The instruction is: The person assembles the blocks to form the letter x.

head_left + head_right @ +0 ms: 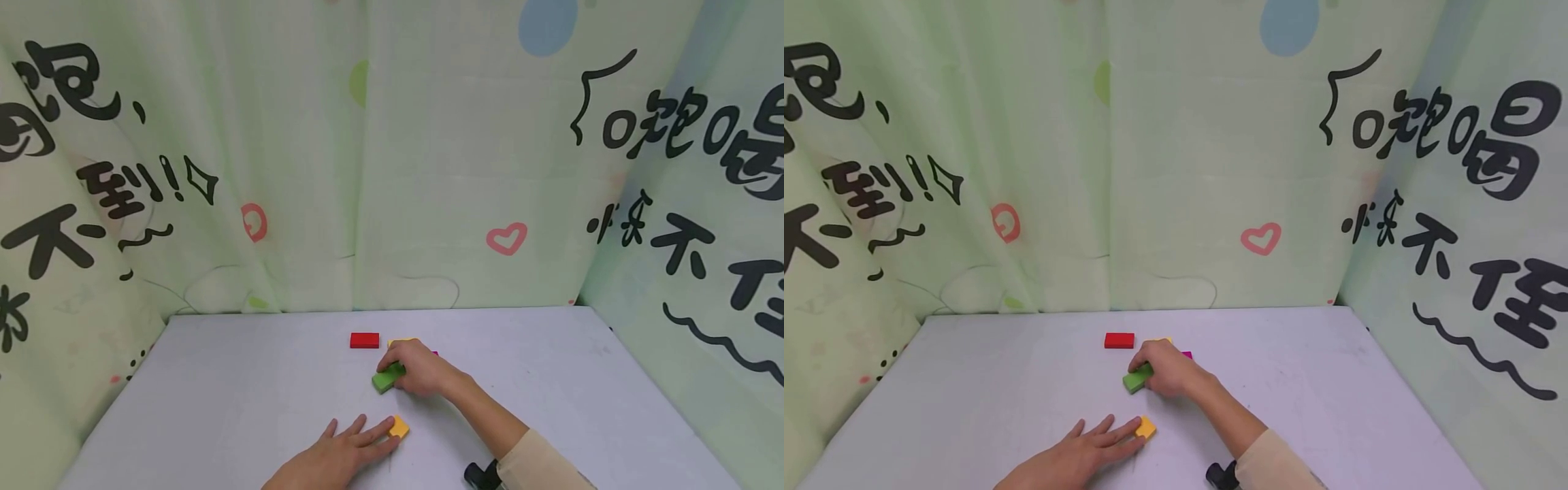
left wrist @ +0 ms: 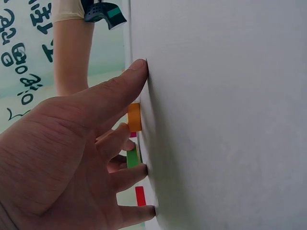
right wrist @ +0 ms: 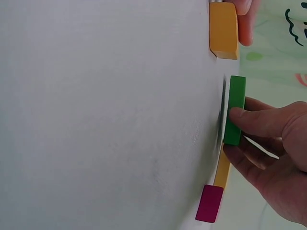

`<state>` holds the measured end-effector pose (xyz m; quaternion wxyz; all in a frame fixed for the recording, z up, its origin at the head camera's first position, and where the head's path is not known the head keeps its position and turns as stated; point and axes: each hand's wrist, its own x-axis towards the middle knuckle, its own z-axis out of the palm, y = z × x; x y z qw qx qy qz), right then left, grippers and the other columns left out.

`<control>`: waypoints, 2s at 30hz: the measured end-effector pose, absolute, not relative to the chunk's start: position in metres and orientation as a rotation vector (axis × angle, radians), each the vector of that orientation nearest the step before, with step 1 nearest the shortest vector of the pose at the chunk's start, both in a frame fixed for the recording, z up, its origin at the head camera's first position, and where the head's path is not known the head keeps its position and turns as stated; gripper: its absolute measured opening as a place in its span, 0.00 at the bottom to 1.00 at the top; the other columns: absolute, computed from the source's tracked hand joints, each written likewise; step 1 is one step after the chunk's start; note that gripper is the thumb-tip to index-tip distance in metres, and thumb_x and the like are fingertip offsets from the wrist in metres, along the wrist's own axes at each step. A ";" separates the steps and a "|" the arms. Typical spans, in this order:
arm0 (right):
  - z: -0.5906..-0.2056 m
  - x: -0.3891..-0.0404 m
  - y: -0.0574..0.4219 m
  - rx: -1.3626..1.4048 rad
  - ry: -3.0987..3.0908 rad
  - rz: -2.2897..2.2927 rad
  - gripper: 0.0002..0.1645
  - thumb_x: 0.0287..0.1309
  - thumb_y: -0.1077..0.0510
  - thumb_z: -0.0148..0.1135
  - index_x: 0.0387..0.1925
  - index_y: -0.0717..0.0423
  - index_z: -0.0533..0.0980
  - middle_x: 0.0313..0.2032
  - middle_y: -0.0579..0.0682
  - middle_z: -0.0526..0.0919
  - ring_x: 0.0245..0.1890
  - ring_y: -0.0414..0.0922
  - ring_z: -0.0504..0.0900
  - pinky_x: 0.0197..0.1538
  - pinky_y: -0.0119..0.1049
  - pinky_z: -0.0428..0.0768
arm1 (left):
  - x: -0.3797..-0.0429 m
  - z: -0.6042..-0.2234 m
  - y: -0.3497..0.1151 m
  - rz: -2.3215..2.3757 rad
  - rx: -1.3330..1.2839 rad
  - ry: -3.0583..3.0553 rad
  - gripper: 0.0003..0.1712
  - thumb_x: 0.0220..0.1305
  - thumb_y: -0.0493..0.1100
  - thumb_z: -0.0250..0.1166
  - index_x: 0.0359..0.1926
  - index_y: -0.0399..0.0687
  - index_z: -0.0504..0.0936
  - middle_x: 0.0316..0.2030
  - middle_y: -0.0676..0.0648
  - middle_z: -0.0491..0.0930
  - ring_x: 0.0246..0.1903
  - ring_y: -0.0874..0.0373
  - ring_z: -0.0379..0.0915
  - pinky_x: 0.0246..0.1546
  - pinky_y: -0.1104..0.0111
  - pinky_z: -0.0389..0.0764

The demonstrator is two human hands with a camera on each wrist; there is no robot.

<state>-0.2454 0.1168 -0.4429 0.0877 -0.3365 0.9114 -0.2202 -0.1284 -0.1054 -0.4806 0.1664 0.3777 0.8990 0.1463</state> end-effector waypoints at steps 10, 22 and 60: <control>-0.439 -0.240 0.121 -0.950 2.701 -0.653 0.17 0.57 0.67 0.74 0.48 0.51 0.89 0.46 0.45 0.87 0.53 0.45 0.81 0.57 0.42 0.84 | -0.132 -0.497 -0.108 0.452 1.115 2.571 0.51 0.59 0.81 0.60 0.80 0.73 0.61 0.82 0.61 0.52 0.77 0.33 0.58 0.59 0.24 0.67; -0.436 -0.234 0.135 -0.983 2.712 -0.662 0.16 0.58 0.66 0.74 0.47 0.49 0.89 0.46 0.42 0.88 0.51 0.42 0.82 0.58 0.41 0.83 | -0.124 -0.455 -0.098 0.421 0.945 2.500 0.48 0.60 0.68 0.71 0.78 0.72 0.65 0.81 0.62 0.55 0.78 0.38 0.57 0.64 0.27 0.65; -0.435 -0.211 0.160 -1.057 2.694 -0.682 0.17 0.54 0.69 0.74 0.44 0.50 0.89 0.41 0.41 0.86 0.45 0.38 0.81 0.53 0.34 0.82 | -0.124 -0.456 -0.097 0.431 0.941 2.509 0.50 0.56 0.68 0.74 0.78 0.72 0.66 0.81 0.63 0.56 0.77 0.36 0.58 0.62 0.24 0.65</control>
